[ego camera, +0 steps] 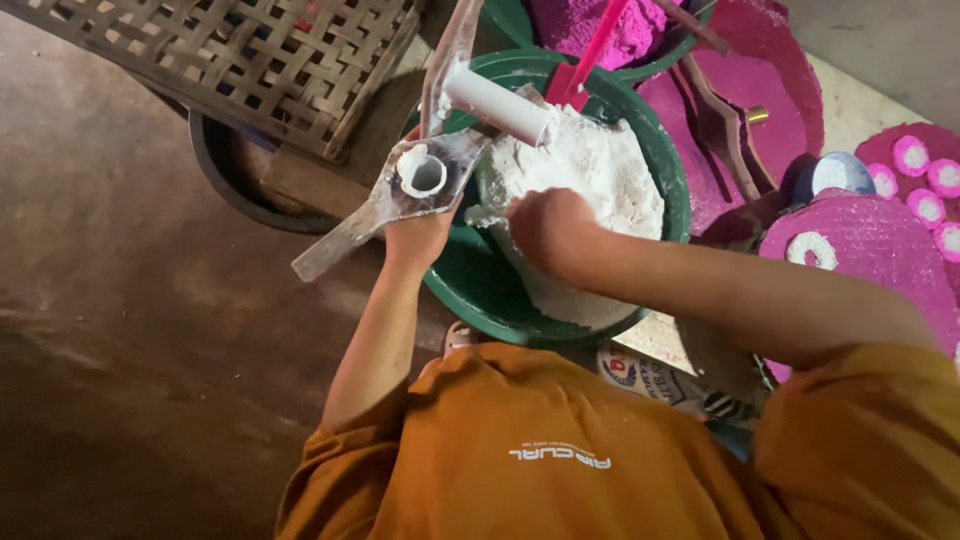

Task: The person uses a wooden stamp to apply white dough rings onto pink dough discs arranged on a circular tray. They take white dough from a green bowl, press the stamp into it, and then stamp the patterns onto the items.

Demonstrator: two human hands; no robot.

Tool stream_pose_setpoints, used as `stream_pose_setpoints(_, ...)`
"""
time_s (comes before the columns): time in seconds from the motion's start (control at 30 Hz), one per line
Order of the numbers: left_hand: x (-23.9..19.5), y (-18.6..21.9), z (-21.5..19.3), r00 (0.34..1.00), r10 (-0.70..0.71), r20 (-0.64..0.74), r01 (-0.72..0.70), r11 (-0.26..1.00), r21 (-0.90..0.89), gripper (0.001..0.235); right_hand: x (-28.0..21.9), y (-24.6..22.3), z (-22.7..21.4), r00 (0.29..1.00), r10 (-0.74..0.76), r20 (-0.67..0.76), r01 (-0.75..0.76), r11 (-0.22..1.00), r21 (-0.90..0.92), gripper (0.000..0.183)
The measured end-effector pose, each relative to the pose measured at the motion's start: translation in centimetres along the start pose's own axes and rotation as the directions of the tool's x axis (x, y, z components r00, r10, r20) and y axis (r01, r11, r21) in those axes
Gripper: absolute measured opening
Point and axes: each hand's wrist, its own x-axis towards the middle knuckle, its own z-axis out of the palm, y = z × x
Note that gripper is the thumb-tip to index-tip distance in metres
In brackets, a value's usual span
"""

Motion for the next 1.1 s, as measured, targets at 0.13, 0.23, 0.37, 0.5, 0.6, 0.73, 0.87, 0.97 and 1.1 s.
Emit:
stream_pose_setpoints(0.13,-0.2,0.4,-0.4,1.000,0.020,-0.007,-0.020,1.000,0.021,0.054,0.6,-3.3,2.6,0.984,0.179,0.021,-0.177,0.983,-0.057,0.027)
stream_pose_setpoints(0.23,-0.6,0.3,-0.4,1.000,-0.024,-0.006,0.024,0.999,-0.045,0.055,-2.6,-2.4,4.7,0.996,0.034,-0.083,-0.030,0.998,0.052,0.058)
stream_pose_setpoints(0.37,-0.1,0.3,-0.4,1.000,0.008,0.007,-0.008,1.000,-0.001,0.047,-7.4,-0.3,4.3,0.994,-0.108,0.013,0.109,0.989,-0.095,0.036)
stream_pose_setpoints(0.5,0.0,0.1,-0.2,0.997,0.069,0.032,-0.072,0.988,0.136,0.042,-11.4,1.0,2.6,0.972,-0.161,0.171,0.143,0.983,0.112,0.045)
stream_pose_setpoints(0.6,0.1,0.5,-0.3,0.993,0.110,0.050,-0.117,0.980,0.159,0.039,-12.9,2.9,2.0,0.852,-0.014,0.523,-0.190,0.923,0.334,0.068)
stream_pose_setpoints(0.73,1.2,2.2,0.1,0.989,0.135,0.057,-0.146,0.932,0.332,0.036,-16.2,7.5,-0.1,0.967,-0.061,0.248,-0.153,0.641,0.752,0.042)
stream_pose_setpoints(0.87,1.9,4.5,1.8,0.999,0.021,0.043,-0.041,0.838,0.544,0.054,-20.5,10.9,-3.8,0.982,0.060,0.180,-0.188,0.435,0.880,0.043)
stream_pose_setpoints(0.97,1.9,6.4,3.2,0.976,0.044,0.211,-0.148,0.849,0.507,0.062,-21.4,12.1,-5.5,0.948,0.189,0.256,-0.310,0.363,0.879,0.043)
stream_pose_setpoints(1.1,1.9,9.1,4.2,0.895,0.102,0.434,-0.321,0.823,0.469,0.068,-19.9,13.2,-6.4,0.955,0.250,0.157,-0.256,0.436,0.862,0.042)
